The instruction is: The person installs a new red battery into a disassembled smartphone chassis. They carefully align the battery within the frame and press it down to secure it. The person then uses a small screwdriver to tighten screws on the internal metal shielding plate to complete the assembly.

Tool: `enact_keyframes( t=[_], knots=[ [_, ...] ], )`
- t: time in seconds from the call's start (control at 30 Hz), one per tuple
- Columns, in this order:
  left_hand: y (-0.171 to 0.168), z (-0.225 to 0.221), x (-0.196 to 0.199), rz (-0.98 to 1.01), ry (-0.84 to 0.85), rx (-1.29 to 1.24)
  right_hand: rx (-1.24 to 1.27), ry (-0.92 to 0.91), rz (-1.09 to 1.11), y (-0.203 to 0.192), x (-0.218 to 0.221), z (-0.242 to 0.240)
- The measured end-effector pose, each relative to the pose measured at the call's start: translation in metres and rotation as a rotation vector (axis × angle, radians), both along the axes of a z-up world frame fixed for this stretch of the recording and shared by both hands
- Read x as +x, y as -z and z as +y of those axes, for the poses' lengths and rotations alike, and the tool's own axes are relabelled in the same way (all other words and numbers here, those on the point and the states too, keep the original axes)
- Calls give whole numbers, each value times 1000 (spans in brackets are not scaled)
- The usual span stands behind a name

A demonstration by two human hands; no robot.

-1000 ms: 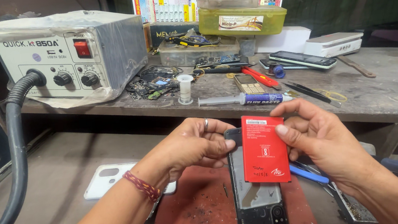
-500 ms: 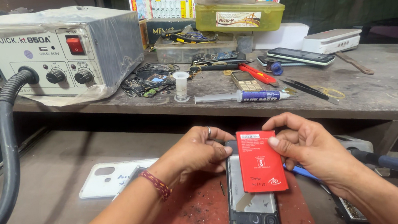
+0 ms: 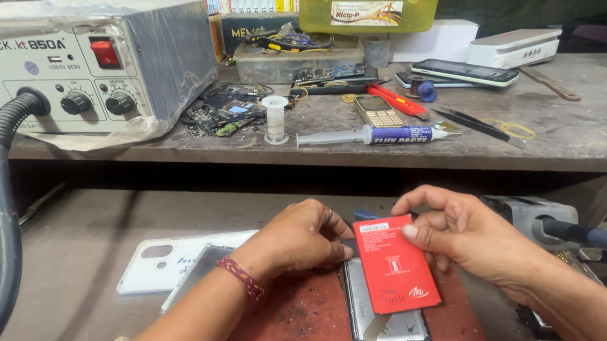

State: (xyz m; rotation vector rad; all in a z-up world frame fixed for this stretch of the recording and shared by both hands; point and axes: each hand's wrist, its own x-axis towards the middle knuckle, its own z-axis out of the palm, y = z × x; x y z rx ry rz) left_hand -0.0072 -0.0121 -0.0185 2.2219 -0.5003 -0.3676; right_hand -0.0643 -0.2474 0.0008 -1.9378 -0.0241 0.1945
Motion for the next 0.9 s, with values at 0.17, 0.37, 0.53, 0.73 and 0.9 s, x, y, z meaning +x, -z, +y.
enact_keyframes(
  t=[0.17, 0.37, 0.53, 0.73, 0.9],
  knots=[
    [0, 3, -1, -174, 68, 124, -52, -59, 46, 4, -2, 2],
    [4, 8, 3, -18, 73, -121, -53, -49, 26, 10, -3, 5],
    [5, 11, 0, 71, 185, -258, -3, -52, 71, 19, -2, 5],
    [-2, 11, -10, 24, 160, -191, 33, -85, 72, 28, 0, 5],
    [-10, 8, -14, -63, 115, -81, 17, -31, 110, 26, 1, 3]
  ],
)
